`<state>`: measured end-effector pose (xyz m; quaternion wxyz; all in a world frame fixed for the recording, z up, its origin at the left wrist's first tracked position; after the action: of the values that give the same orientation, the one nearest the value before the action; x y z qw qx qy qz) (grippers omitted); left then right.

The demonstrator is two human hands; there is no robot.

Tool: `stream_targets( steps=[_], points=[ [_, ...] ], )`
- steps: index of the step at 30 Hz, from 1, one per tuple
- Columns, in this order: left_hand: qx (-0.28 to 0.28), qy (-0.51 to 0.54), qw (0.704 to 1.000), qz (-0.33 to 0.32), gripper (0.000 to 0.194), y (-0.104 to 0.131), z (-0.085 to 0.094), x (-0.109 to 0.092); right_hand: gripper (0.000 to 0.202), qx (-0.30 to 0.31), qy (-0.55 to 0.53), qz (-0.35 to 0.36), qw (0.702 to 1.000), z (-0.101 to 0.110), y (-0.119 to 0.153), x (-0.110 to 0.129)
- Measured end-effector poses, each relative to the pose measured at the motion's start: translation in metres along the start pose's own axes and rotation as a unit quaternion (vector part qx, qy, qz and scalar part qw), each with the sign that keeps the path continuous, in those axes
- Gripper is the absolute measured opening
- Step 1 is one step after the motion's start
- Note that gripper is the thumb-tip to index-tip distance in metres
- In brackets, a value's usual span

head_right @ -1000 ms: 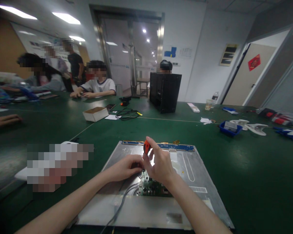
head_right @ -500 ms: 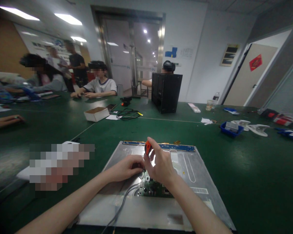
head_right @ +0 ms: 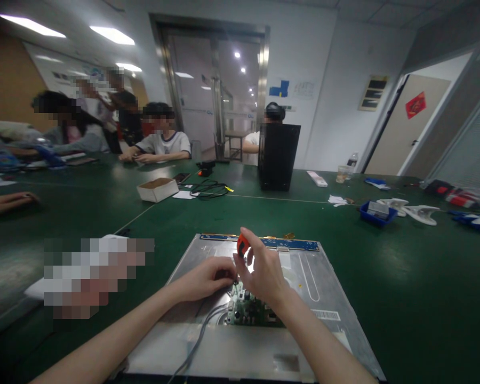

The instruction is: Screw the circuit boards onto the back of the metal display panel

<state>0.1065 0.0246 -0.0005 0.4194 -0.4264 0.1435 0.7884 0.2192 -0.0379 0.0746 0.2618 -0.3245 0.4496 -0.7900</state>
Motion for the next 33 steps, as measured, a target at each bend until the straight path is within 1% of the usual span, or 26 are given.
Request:
stream_targets(
  steps=[9,12,21,33],
  points=[
    [0.004,-0.002,1.000,-0.004,0.018,0.0011,-0.0012,-0.0009,0.061,0.018,-0.028,0.001,0.999,-0.0016,0.0027,-0.0010],
    [0.003,0.001,1.000,-0.004,0.016,0.0013,-0.0006,-0.0002,0.060,0.020,-0.028,0.001,0.999,-0.0016,0.0029,-0.0003],
    [0.000,-0.008,1.000,-0.002,0.014,0.0015,-0.0003,-0.0026,0.057,-0.001,-0.018,0.003,1.000,-0.0003,0.0011,0.0003],
    [0.005,-0.009,1.000,0.001,0.017,0.0012,-0.0005,-0.0032,0.057,0.009,-0.028,0.003,1.000,0.0015,-0.0004,0.0023]
  ],
)
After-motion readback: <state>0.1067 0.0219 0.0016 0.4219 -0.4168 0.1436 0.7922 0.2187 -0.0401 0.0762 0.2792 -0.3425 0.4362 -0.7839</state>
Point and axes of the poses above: each hand's wrist, its own y-axis away from the middle knuckle, its own z-axis out of the back of the hand, x = y × z, the point moved 8 cm from there along -y, towards the middle knuckle, and after that the axes turned 1 degree about -z, right-handed, at the moved point
